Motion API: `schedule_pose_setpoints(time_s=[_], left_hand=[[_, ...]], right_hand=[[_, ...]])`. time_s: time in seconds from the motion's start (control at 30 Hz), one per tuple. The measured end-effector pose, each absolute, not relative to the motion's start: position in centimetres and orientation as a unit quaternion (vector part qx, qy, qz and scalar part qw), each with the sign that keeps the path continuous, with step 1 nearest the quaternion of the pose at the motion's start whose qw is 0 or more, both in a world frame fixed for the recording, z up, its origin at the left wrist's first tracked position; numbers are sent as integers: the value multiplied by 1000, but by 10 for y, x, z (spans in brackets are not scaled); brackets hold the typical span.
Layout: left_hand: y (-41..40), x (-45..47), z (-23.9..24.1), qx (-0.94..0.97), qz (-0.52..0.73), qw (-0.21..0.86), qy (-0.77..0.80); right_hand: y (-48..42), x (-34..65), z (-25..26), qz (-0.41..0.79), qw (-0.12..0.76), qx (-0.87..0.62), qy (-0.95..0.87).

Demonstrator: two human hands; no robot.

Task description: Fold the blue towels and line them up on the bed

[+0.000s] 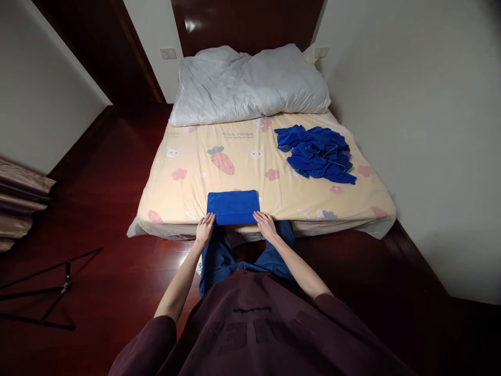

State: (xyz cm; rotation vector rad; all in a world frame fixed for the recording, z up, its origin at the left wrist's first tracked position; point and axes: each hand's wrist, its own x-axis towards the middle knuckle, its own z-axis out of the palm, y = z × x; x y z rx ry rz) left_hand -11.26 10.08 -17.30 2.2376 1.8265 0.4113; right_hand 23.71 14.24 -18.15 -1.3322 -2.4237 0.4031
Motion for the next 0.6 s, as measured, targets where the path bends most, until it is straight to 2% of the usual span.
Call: schedule_pose_setpoints(time_s=[0.23, 0.43, 0.6], left_hand=[[106, -113, -179, 738, 181, 146, 633], [122, -132, -178, 658, 294, 240, 650], [131, -138, -176, 587, 350, 293, 669]], right_hand=[[145, 238, -190, 182, 222, -491, -822], [161, 244, -201, 294, 350, -557, -693], [172, 242, -208, 352, 397, -589, -610]])
